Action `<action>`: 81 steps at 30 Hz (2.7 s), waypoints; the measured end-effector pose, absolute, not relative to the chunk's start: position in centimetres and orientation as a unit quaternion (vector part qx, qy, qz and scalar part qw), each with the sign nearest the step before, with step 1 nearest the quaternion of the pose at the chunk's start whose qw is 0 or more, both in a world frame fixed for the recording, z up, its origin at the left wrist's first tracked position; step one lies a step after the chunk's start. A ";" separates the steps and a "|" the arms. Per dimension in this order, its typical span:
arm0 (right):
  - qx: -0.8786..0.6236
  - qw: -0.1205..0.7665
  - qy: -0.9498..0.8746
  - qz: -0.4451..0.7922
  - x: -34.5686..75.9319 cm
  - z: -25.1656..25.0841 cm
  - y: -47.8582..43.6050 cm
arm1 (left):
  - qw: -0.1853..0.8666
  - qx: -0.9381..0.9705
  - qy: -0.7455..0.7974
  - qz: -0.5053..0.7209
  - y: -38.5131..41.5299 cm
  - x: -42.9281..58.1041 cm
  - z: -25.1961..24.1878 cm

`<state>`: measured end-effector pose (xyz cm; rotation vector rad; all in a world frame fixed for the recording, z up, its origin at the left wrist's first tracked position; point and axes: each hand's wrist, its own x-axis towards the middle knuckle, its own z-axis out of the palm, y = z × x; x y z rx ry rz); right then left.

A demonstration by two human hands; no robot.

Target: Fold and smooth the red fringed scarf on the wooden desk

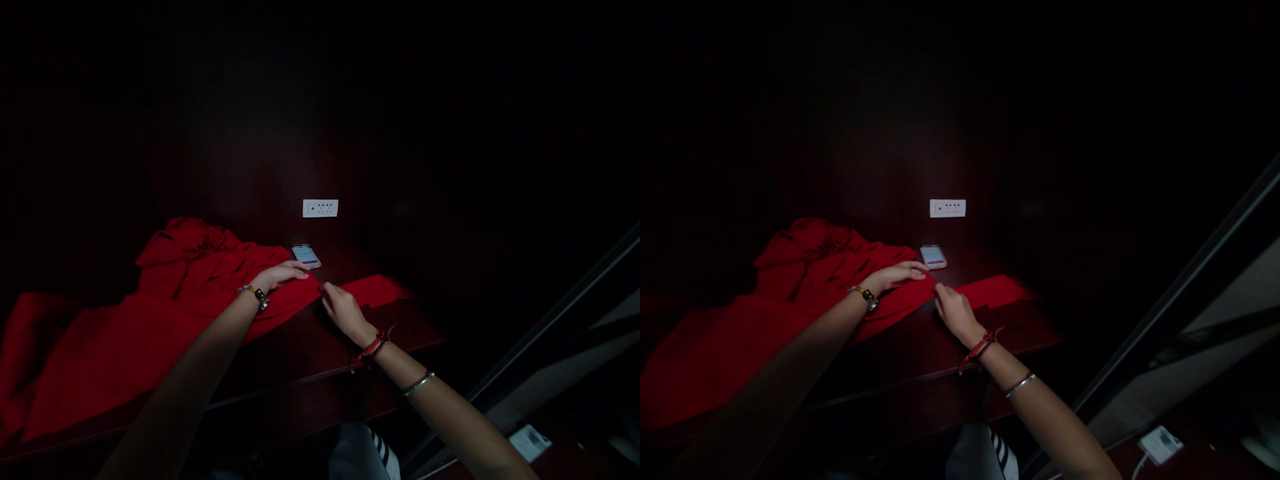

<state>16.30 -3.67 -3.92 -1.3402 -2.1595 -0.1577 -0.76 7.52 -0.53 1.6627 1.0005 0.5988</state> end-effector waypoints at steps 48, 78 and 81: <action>-0.711 0.089 -0.651 -0.249 31.8 -6.3 0.7 | 0.403 0.812 0.338 0.252 13.5 21.9 -4.6; -0.712 0.159 -0.668 -0.148 25.3 -3.0 -4.5 | 0.686 0.651 0.233 0.227 10.5 13.8 -0.6; -0.721 0.167 -0.656 -0.146 26.0 -2.6 -4.4 | 0.712 0.624 0.238 0.215 10.5 14.2 0.2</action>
